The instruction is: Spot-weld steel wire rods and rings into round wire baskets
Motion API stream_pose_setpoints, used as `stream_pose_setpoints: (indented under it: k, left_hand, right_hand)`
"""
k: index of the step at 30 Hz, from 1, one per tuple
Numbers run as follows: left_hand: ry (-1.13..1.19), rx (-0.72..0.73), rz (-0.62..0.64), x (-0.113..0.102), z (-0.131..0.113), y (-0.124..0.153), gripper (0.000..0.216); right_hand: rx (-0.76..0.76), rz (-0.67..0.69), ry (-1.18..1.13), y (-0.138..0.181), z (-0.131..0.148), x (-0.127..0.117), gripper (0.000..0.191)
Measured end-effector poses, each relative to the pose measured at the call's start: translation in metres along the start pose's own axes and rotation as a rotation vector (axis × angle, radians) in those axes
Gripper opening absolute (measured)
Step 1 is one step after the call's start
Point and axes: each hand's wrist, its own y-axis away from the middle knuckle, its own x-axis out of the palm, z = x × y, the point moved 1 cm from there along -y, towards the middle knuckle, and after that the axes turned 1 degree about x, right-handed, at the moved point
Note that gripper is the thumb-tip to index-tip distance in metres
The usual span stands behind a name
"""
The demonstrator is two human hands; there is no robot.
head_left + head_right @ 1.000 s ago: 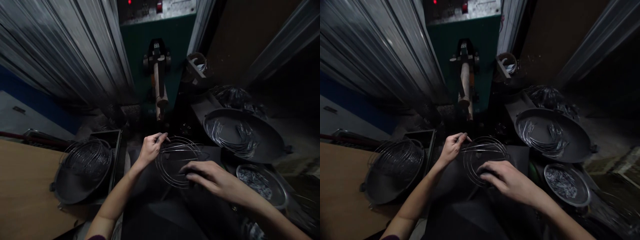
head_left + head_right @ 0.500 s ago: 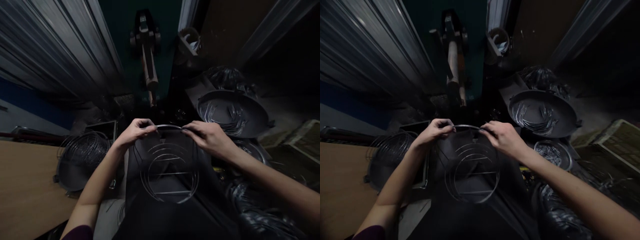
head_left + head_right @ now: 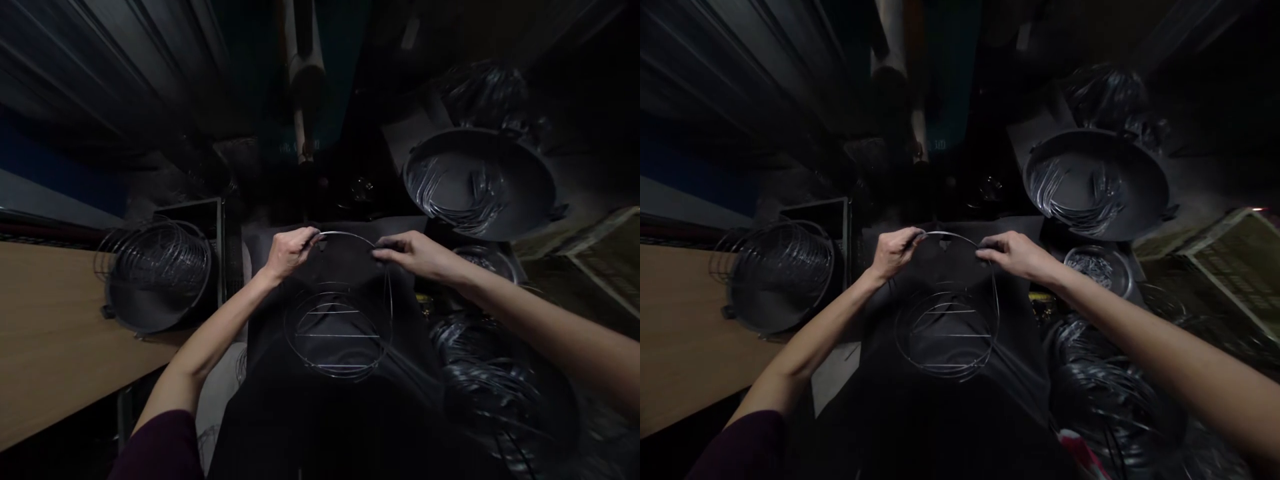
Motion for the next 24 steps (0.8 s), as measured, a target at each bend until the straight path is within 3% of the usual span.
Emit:
stream_pose_setpoints:
  k: [4, 7, 11, 17, 24]
  left_hand:
    - [-0.063, 0.031, -0.004, 0.014, 0.006, 0.002, 0.032]
    - [-0.079, 0.005, 0.028, 0.022, 0.011, 0.001, 0.035]
    - [-0.094, -0.135, 0.148, 0.028, 0.019, -0.002, 0.032]
    - [-0.029, -0.259, 0.264, 0.027, 0.027, -0.007, 0.03]
    - [0.05, -0.302, 0.466, 0.019, 0.059, 0.006, 0.037]
  right_hand:
    - [0.035, -0.239, 0.202, -0.001, -0.008, 0.022, 0.027]
    - [0.025, -0.325, 0.284, -0.003, -0.014, 0.033, 0.026]
    - [0.024, -0.331, 0.417, -0.014, -0.018, 0.037, 0.029]
    - [-0.215, -0.33, 0.651, -0.044, -0.003, 0.039, 0.038]
    - [-0.208, -0.205, 0.766, -0.068, -0.016, 0.04, 0.049]
